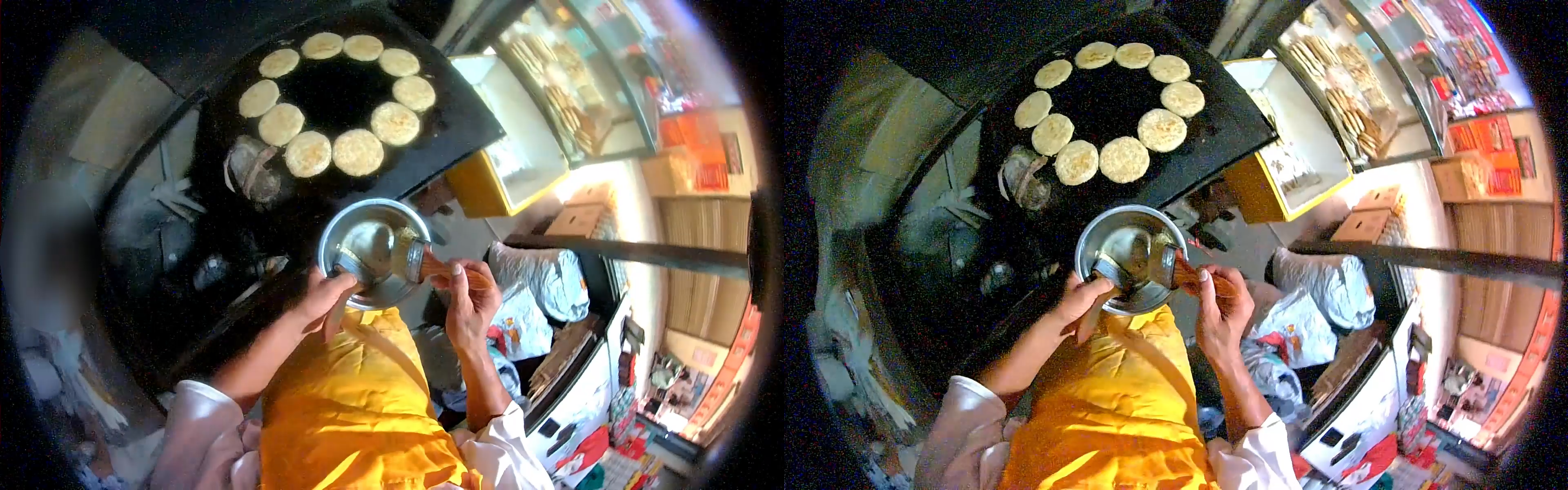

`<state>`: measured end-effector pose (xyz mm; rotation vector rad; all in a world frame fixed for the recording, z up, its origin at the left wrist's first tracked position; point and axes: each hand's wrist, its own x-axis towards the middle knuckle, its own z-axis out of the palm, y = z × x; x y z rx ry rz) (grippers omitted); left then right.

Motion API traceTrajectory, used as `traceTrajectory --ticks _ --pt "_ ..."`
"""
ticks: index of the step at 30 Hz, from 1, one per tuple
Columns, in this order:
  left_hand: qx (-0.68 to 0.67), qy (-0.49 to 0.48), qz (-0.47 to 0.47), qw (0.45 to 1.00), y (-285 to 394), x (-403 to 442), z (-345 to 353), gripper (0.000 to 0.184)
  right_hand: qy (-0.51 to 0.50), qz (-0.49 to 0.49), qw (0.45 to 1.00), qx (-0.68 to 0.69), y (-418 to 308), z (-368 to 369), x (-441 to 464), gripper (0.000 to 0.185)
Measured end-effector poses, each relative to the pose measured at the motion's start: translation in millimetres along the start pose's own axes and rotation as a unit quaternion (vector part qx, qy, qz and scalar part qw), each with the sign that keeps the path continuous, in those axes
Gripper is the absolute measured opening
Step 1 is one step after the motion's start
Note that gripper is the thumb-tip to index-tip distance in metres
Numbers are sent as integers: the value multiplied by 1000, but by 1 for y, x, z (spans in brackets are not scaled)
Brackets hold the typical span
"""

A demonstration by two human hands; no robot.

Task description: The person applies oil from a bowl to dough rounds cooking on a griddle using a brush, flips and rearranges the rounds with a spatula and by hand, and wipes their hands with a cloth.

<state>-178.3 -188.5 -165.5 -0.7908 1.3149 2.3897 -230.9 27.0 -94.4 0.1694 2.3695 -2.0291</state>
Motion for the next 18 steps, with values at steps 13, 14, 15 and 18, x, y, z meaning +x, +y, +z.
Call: traceTrajectory --ticks 13,14,15,18 --pt "-123 197 -15 972 6 45 50 47 -188 -17 981 -52 25 24 121 18" --pt "-131 182 -13 974 1 49 43 47 -196 -11 980 -22 19 29 123 20" --pt "-135 188 -13 973 -4 51 38 47 -201 -3 979 8 17 32 124 22" --pt "-157 163 40 973 -11 53 30 50 -218 -19 976 -9 23 37 128 25"
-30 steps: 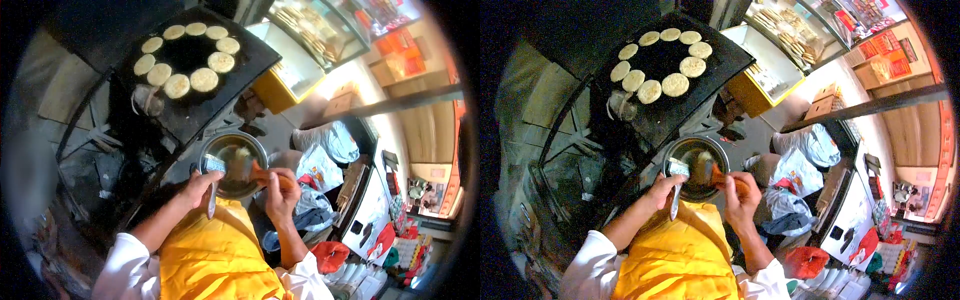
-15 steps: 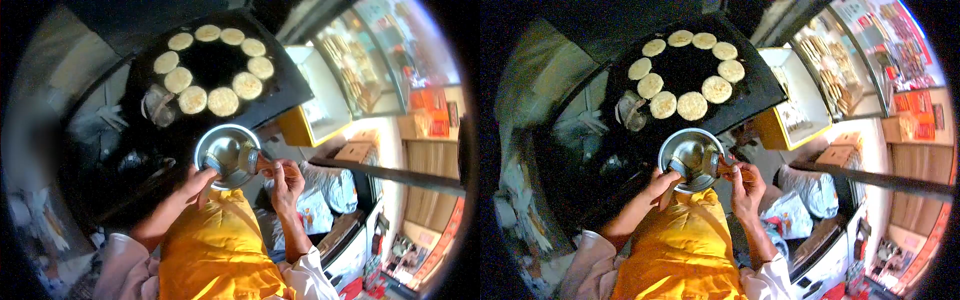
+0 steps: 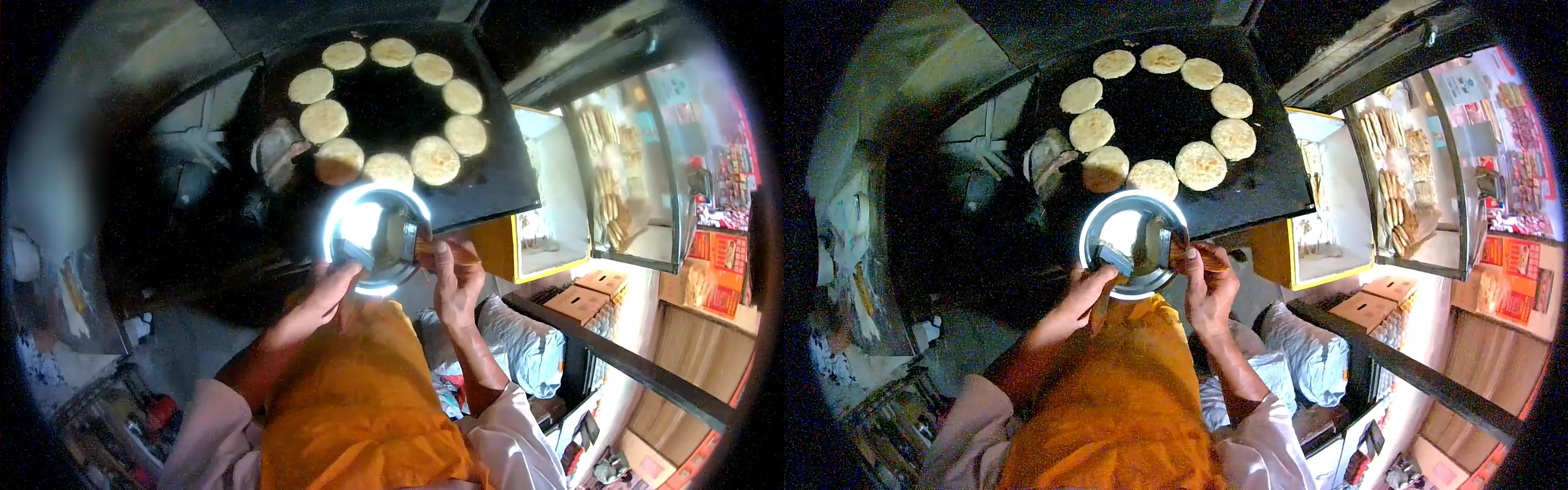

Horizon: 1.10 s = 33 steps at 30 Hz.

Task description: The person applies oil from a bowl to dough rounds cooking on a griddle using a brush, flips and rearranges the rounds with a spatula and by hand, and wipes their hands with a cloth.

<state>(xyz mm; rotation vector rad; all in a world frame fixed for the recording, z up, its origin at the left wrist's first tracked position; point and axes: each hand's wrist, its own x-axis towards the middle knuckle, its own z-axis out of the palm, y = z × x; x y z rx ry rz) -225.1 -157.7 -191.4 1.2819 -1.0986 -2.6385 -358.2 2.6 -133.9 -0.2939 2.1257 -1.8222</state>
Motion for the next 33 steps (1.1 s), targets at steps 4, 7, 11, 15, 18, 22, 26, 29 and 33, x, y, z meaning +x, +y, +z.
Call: traceTrajectory --ticks 4,7,11,15,18,22,26,29,33 --pt "30 16 -29 999 4 6 -12 53 11 15 1000 3 12 10 0 27" --pt "6 -10 -15 1000 1 17 -31 55 24 35 999 17 12 21 0 30" --pt "-31 -8 15 999 38 6 -30 32 48 126 976 172 -1 35 5 28" --pt "-44 -25 23 998 62 6 -49 25 50 238 893 380 5 32 23 32" --pt "-98 -25 53 993 63 14 -85 34 83 228 878 411 19 28 47 35" --pt "39 11 155 987 82 0 -114 34 91 217 918 320 38 26 83 34" --pt "122 17 216 969 98 -13 -119 24 143 184 931 282 51 17 106 30" --pt "-73 24 112 991 104 -12 -123 21 155 135 912 355 42 -3 119 35" --pt "20 45 129 990 106 -9 -125 24 207 109 956 179 61 -26 146 34"
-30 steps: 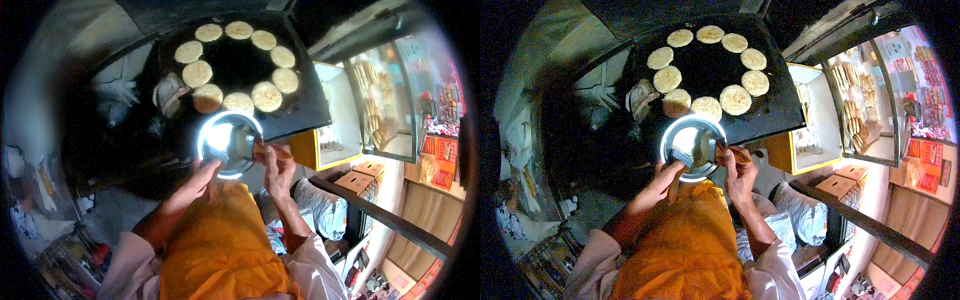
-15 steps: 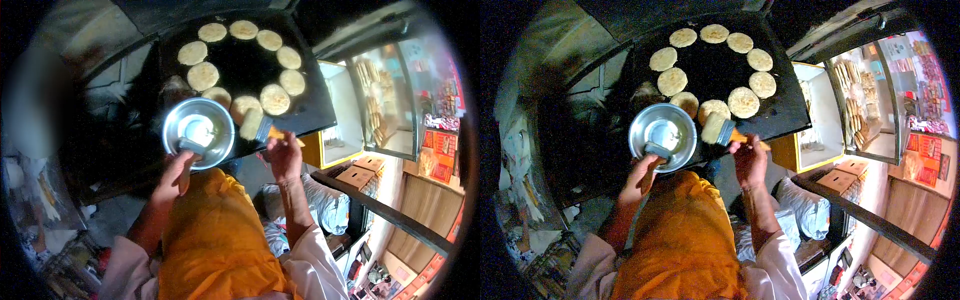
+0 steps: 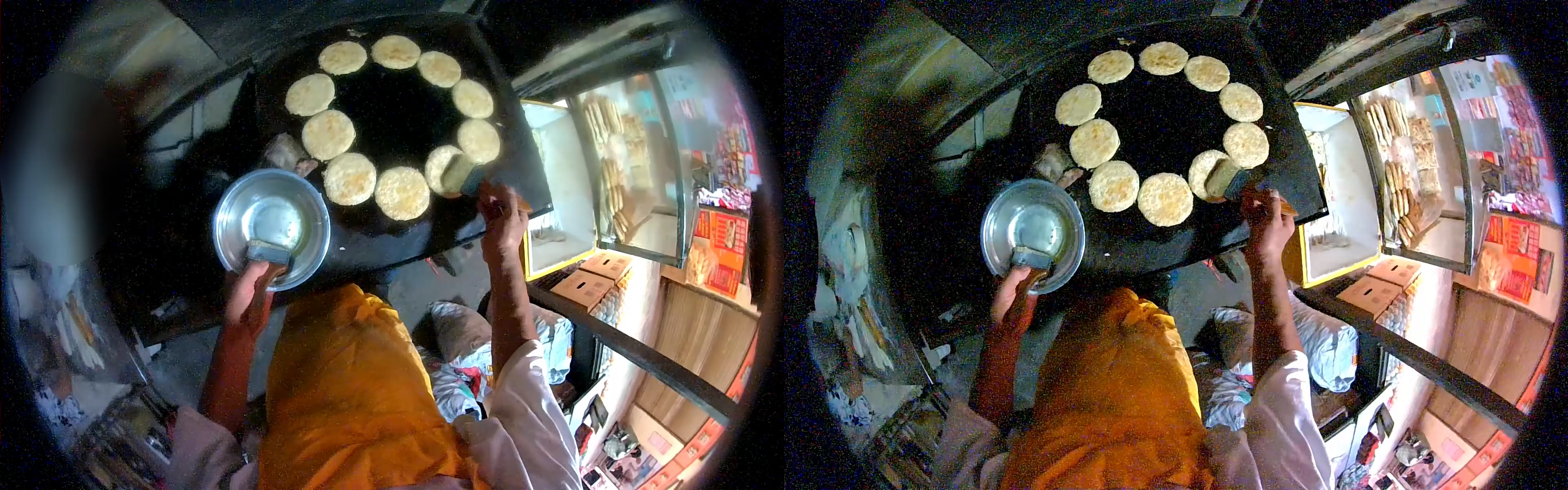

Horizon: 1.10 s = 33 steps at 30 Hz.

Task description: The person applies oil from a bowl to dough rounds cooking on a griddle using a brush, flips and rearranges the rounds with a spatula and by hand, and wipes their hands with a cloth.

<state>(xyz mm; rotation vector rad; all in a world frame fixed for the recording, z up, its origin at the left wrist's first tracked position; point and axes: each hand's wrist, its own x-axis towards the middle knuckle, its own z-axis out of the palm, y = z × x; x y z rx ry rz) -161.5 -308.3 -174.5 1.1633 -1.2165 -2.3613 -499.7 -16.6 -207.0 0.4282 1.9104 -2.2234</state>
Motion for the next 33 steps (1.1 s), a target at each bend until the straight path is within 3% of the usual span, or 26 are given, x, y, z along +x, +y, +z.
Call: traceTrajectory --ticks 2,3,5,7,10,13,14,15,17,21,23,25,27,33 --pt "-62 13 -39 997 -2 6 -4 28 10 29 997 67 -11 5 8 31" --pt "-61 14 -40 997 1 6 1 28 -38 -3 999 19 -19 3 17 29" --pt "-15 4 -31 999 10 5 12 31 -41 20 974 221 -29 16 39 27" --pt "-35 10 -33 999 8 8 13 31 -64 39 975 207 -12 -4 83 26" --pt "-53 9 -32 998 5 12 13 30 -39 -30 992 -112 12 -20 121 30" --pt "-29 -1 -17 999 3 12 10 30 -59 -117 979 -158 -31 8 53 28" --pt "-2 -8 -7 1000 4 12 10 30 -91 39 968 230 -7 -9 60 26" --pt "-5 -12 -7 1000 4 14 11 30 -196 -10 952 236 2 -22 49 25" --pt "-21 8 -30 999 5 15 14 28 -31 72 997 18 16 -31 21 30" --pt "-55 4 -26 998 13 19 22 26 -15 89 991 97 8 -15 -23 32" --pt "-33 17 -44 998 19 20 23 27 -120 148 974 119 1 4 -50 32" --pt "-11 14 -26 999 29 17 30 29 -93 117 989 2 17 13 -60 29" --pt "9 18 -6 1000 35 14 31 31 -73 121 989 38 25 21 -61 27" --pt "-7 32 17 999 57 9 38 37 -186 163 969 24 28 90 -76 27"
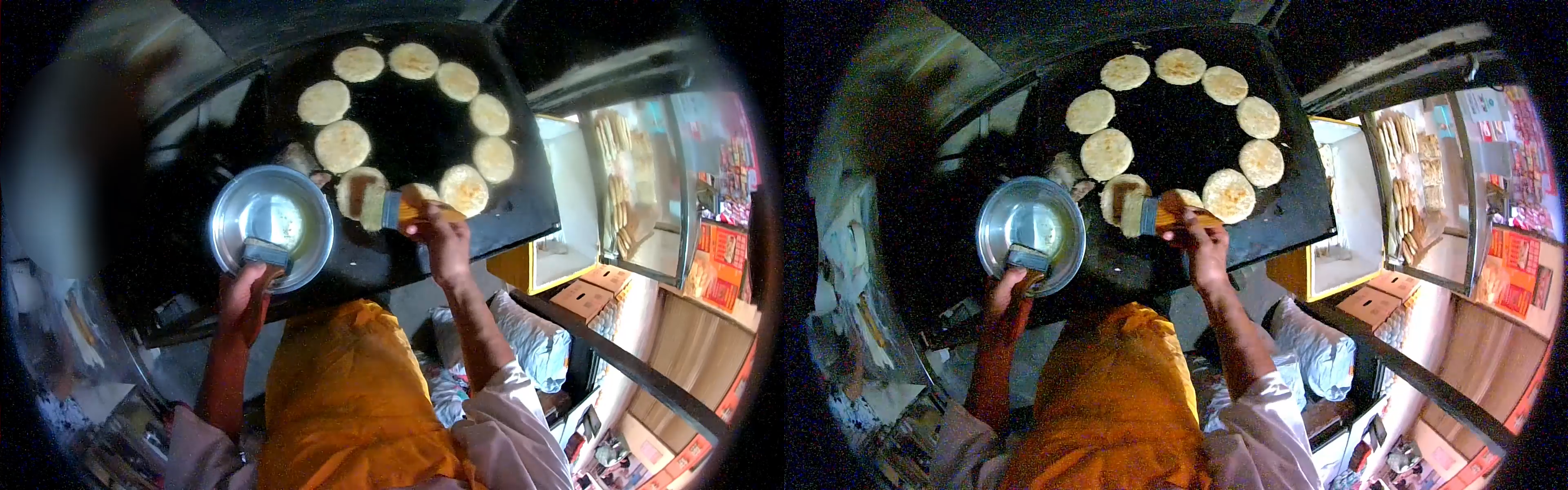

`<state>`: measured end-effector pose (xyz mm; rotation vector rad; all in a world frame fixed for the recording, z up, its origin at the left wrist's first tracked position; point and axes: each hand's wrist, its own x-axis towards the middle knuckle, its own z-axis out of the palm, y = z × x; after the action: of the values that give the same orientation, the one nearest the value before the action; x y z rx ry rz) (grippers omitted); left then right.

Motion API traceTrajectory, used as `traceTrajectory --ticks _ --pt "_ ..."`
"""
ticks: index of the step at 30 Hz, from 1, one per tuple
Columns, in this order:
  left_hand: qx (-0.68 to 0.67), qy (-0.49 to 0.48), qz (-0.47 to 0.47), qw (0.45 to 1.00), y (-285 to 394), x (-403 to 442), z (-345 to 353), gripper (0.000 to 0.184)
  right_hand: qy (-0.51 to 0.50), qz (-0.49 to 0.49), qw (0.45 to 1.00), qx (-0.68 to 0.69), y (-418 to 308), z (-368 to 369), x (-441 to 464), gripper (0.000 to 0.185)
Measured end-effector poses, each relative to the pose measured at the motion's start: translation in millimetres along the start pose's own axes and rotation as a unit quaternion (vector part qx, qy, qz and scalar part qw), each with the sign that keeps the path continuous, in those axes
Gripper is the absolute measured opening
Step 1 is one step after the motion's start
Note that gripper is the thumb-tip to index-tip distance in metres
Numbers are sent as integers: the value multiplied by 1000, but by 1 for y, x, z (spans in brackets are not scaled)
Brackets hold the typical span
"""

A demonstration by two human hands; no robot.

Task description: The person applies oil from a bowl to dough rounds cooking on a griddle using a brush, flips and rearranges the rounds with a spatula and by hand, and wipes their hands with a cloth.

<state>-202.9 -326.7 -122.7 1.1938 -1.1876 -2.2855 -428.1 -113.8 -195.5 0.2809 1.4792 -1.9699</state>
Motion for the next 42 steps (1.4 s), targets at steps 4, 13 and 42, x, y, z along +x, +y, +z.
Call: traceTrajectory --ticks 4,13,42 --pt "67 34 12 997 -2 2 -37 30 34 -60 995 -75 5 20 28 24" --pt "-36 123 -96 987 -19 48 -77 20 9 -111 992 -58 1 87 127 18" --pt "115 87 -141 980 -29 69 -108 15 277 -301 818 -405 -98 -55 282 24"
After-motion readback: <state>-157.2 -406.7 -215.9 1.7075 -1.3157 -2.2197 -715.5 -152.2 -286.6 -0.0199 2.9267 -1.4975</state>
